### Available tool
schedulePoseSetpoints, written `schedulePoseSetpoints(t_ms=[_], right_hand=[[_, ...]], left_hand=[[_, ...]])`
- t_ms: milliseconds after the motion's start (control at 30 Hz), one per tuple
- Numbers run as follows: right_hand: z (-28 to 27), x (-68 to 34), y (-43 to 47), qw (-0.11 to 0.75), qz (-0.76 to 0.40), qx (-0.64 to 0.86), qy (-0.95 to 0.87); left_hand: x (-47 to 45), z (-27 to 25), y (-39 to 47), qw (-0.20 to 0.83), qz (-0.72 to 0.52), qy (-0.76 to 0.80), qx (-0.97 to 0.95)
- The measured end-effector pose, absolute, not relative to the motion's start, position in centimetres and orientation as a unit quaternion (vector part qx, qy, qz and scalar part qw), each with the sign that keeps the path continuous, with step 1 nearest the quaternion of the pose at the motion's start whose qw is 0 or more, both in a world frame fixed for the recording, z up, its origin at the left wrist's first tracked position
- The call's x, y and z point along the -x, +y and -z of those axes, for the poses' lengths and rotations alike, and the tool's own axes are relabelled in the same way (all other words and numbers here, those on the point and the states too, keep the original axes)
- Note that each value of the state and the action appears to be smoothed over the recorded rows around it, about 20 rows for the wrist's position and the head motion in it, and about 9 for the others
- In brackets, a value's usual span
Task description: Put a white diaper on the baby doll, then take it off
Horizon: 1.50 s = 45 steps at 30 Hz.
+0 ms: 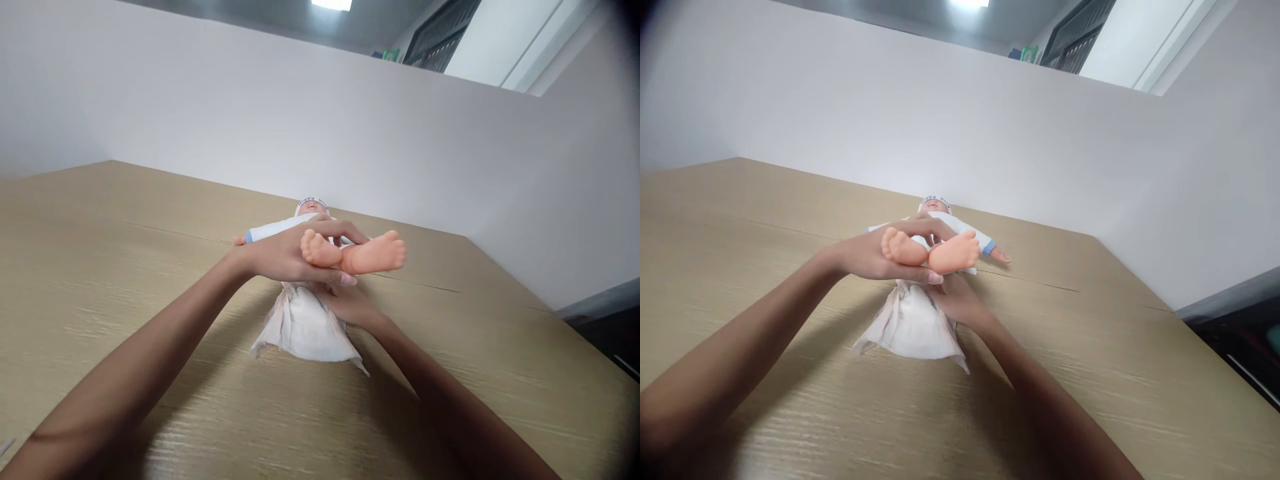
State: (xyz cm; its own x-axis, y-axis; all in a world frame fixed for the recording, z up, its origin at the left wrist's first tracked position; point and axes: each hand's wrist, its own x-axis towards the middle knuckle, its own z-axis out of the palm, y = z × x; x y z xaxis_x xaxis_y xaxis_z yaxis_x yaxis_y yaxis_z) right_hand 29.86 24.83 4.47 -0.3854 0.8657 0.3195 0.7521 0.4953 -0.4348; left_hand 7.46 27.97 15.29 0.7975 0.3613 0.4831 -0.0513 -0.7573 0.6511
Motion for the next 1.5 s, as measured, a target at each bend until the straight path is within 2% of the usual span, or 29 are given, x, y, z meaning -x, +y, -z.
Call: schedulePoseSetpoints(t_ms=[67, 200, 267, 433, 567, 700, 833, 967, 1067, 1200, 1333, 1400, 1500], right_hand=[[-4.6, -31.3, 23.0, 0.286, -0.124, 0.497, -0.810], [-4.7, -32.4, 19.5, 0.429, -0.041, 0.499, -0.752], [-5.0, -32.0, 18.5, 0.450, -0.029, 0.470, -0.758], [-6.9, -31.9, 17.7, 0.404, -0.091, 0.436, -0.799], [-7.4, -34.5, 17.2, 0.348, -0.078, 0.404, -0.842], [-5.1, -37.2, 17.3, 0.276, -0.037, 0.345, -0.896], [-2.5, -38.0, 17.8, 0.254, -0.009, 0.351, -0.901], [-2.0, -38.0, 17.9, 0.238, -0.009, 0.356, -0.904], [-2.1, -38.2, 17.8, 0.257, -0.034, 0.348, -0.901], [-2.6, -38.9, 18.0, 0.280, -0.125, 0.369, -0.877], [-3.9, -39.2, 17.9, 0.264, -0.214, 0.397, -0.853], [-4.7, -38.7, 17.2, 0.246, -0.208, 0.406, -0.855], [-5.1, -36.7, 15.7, 0.217, -0.126, 0.427, -0.869]], left_hand=[[-7.4, -14.4, 27.5, 0.359, -0.301, 0.092, -0.879], [-7.6, -12.3, 26.4, 0.345, -0.278, 0.119, -0.888], [-7.7, -11.6, 25.7, 0.326, -0.283, 0.124, -0.893], [-6.3, -11.0, 24.0, 0.304, -0.286, 0.147, -0.897], [-2.5, -10.1, 23.3, 0.221, -0.234, 0.213, -0.922], [0.9, -6.9, 23.4, 0.167, -0.189, 0.158, -0.955], [1.9, -3.6, 23.3, 0.136, -0.189, 0.164, -0.958], [1.8, -2.5, 23.1, 0.145, -0.177, 0.176, -0.957], [1.9, -2.6, 23.3, 0.161, -0.166, 0.176, -0.957], [2.1, -3.3, 23.3, 0.200, -0.151, 0.193, -0.948], [1.7, -4.6, 22.0, 0.247, -0.137, 0.226, -0.932], [1.0, -4.9, 21.1, 0.244, -0.137, 0.255, -0.925], [-0.3, -4.5, 20.2, 0.209, -0.152, 0.297, -0.919]])
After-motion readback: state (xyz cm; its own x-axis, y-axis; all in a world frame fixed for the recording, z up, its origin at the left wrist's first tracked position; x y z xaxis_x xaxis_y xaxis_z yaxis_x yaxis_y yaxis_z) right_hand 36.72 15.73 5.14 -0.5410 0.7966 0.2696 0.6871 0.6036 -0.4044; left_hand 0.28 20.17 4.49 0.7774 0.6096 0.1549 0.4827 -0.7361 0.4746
